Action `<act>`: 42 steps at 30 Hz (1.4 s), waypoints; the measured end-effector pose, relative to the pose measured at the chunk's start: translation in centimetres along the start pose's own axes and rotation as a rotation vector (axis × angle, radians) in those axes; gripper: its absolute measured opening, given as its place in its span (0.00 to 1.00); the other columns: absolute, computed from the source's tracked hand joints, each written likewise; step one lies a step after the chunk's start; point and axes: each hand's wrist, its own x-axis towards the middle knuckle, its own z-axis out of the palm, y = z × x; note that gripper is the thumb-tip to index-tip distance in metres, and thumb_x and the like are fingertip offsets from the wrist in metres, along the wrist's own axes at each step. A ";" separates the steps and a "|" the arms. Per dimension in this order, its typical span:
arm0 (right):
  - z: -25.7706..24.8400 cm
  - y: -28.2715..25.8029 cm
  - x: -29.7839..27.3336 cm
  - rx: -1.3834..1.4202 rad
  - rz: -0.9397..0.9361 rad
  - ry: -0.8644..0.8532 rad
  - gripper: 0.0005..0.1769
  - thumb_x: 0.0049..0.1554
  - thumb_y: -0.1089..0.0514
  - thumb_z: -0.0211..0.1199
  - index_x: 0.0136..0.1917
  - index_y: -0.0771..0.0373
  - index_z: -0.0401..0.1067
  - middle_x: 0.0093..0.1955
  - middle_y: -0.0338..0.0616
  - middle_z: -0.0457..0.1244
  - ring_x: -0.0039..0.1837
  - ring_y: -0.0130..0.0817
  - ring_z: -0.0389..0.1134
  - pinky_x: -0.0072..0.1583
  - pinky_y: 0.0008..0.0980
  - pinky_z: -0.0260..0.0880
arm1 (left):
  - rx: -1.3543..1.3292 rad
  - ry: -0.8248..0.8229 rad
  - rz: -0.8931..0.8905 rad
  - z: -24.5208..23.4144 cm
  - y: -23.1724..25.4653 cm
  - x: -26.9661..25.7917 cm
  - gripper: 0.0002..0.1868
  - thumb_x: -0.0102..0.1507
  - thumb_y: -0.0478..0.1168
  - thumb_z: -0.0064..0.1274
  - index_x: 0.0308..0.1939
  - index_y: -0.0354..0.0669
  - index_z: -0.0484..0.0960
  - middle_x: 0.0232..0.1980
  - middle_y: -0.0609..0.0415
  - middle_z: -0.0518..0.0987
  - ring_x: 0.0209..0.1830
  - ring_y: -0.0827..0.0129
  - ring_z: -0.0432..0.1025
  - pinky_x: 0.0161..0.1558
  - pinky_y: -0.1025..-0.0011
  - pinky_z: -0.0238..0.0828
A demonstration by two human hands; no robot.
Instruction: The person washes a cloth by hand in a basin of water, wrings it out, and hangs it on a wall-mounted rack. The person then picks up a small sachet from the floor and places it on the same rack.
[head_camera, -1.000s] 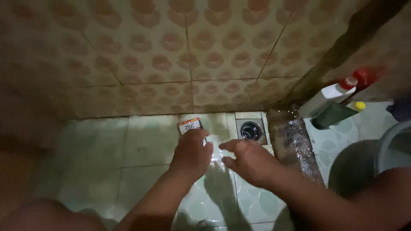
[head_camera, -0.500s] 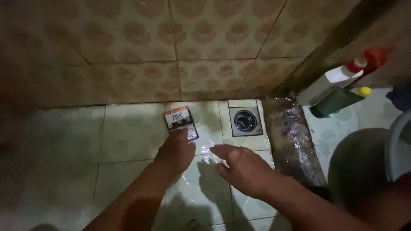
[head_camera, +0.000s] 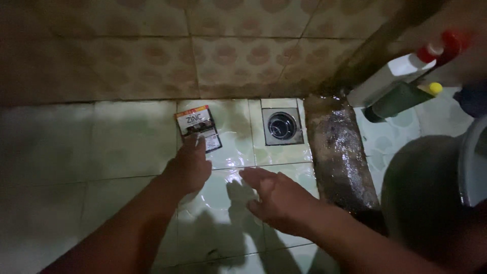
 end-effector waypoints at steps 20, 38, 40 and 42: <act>-0.3 -1.2 -0.3 0.039 0.197 -0.012 0.36 0.58 0.49 0.60 0.77 0.56 0.56 0.72 0.51 0.60 0.70 0.46 0.65 0.68 0.39 0.65 | 0.279 -0.266 -0.160 1.0 1.8 -2.6 0.41 0.64 0.41 0.49 0.76 0.39 0.47 0.78 0.39 0.51 0.75 0.49 0.50 0.70 0.43 0.49; 0.9 -0.5 -1.8 0.031 0.109 0.033 0.34 0.54 0.51 0.60 0.74 0.57 0.63 0.67 0.50 0.64 0.67 0.45 0.67 0.66 0.39 0.66 | 0.147 0.014 -0.016 4.3 0.9 -5.6 0.10 0.70 0.35 0.41 0.45 0.36 0.79 0.46 0.42 0.78 0.42 0.58 0.78 0.43 0.60 0.81; 0.8 -0.9 -1.9 0.060 0.073 0.023 0.32 0.54 0.52 0.59 0.72 0.57 0.66 0.66 0.50 0.66 0.65 0.44 0.68 0.64 0.39 0.67 | 0.127 0.002 -0.061 3.9 1.3 -5.4 0.11 0.71 0.36 0.40 0.44 0.36 0.79 0.44 0.43 0.79 0.40 0.58 0.79 0.42 0.60 0.81; 0.9 -1.4 -1.7 -0.005 0.273 0.025 0.39 0.56 0.46 0.63 0.78 0.52 0.58 0.67 0.50 0.64 0.67 0.44 0.67 0.67 0.38 0.66 | 0.165 0.072 -0.065 3.8 1.2 -5.1 0.10 0.67 0.36 0.44 0.43 0.38 0.81 0.42 0.42 0.82 0.40 0.56 0.79 0.42 0.57 0.80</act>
